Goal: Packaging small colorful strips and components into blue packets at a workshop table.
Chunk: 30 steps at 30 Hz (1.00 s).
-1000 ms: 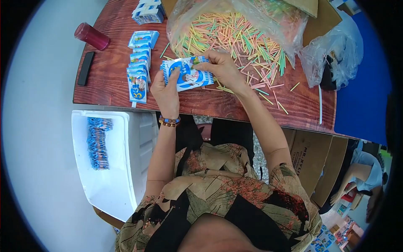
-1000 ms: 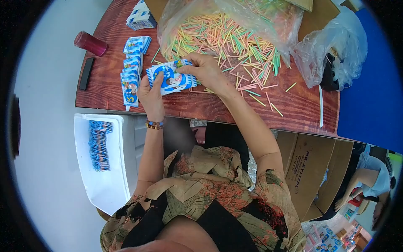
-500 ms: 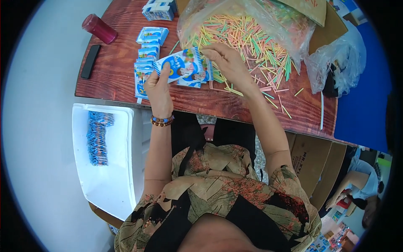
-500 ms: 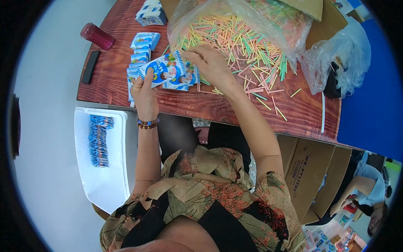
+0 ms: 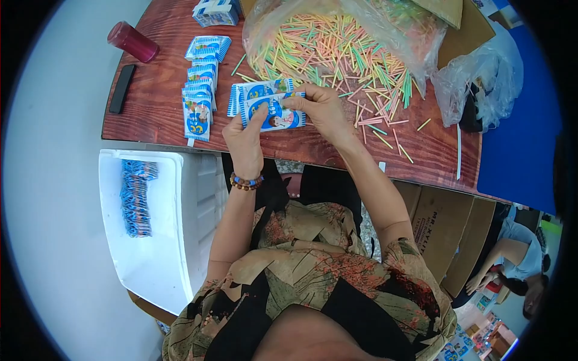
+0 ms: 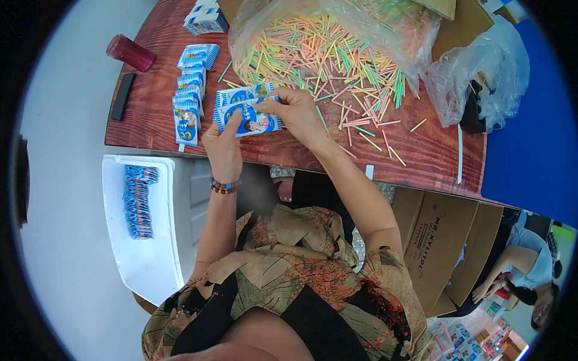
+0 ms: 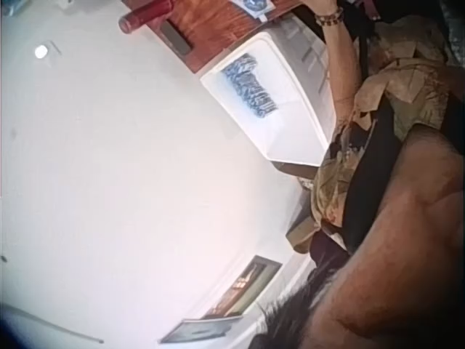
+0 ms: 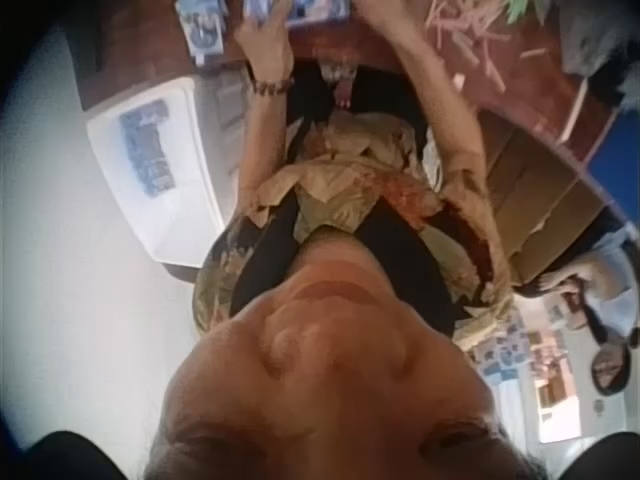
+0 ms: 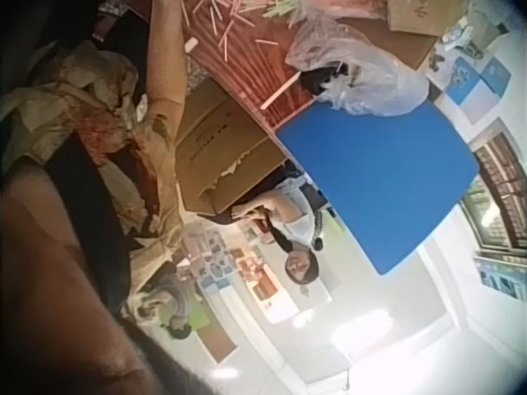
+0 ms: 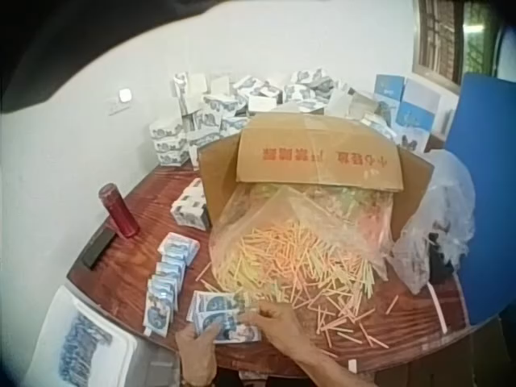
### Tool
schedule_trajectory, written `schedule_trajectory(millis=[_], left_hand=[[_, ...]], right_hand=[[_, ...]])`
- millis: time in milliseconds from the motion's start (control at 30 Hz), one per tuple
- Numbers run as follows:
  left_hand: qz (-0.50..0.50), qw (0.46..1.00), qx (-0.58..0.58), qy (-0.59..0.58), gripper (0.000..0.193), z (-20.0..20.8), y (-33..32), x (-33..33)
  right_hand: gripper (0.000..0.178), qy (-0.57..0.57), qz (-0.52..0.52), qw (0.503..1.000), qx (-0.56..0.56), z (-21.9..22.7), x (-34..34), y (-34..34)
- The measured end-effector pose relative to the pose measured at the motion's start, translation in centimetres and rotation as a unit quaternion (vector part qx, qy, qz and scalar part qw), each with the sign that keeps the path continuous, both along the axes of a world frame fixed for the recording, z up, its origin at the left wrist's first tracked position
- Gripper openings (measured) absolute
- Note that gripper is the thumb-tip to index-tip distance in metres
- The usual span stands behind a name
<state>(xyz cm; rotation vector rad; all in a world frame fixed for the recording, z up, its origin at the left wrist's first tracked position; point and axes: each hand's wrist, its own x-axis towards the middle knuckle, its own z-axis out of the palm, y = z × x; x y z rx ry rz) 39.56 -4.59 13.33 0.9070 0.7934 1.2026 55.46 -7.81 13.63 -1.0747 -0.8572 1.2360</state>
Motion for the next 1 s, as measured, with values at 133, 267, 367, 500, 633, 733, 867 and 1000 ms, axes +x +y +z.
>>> schedule_trajectory(millis=[133, 267, 367, 500, 633, 733, 867, 1000], left_hand=[[0.004, 0.999, -0.015, -0.037, 0.014, 0.3, -0.6, 0.6], [-0.010, 0.999, -0.010, -0.046, 0.014, 0.5, -0.4, 0.6], [-0.003, 1.000, -0.017, -0.017, 0.013, 0.6, -0.3, 0.7], [0.002, 0.996, -0.062, -0.065, 0.015, -0.1, 0.1, 1.1], [-0.026, 0.993, -0.098, -0.068, 0.011, 0.7, 0.1, 1.5], [-0.056, 0.984, -0.123, -0.116, 0.012, 0.8, 0.4, 1.6], [-0.075, 0.975, -0.150, -0.149, 0.016, 0.7, 0.1, 1.9], [-0.111, 0.973, -0.130, -0.156, 0.018, 1.0, -0.5, 3.2]], right_hand=[[0.018, 0.027, -0.004, 0.999, -0.020, 0.1, 0.1, -0.6], [0.015, 0.010, 0.007, 1.000, 0.000, 0.2, 0.3, -0.9], [0.013, -0.006, -0.013, 1.000, 0.028, -0.1, 0.5, -0.4], [0.011, -0.038, -0.023, 0.999, -0.003, 0.2, 0.8, -0.6], [0.022, 0.002, -0.051, 0.999, -0.020, 2.0, 1.0, -1.4], [0.029, -0.049, -0.095, 0.992, 0.063, 1.4, 4.4, -1.7], [0.020, -0.190, -0.077, 0.950, 0.234, 2.3, 4.8, -2.2], [0.012, -0.411, -0.025, 0.878, 0.246, 3.1, 3.0, -2.6]])
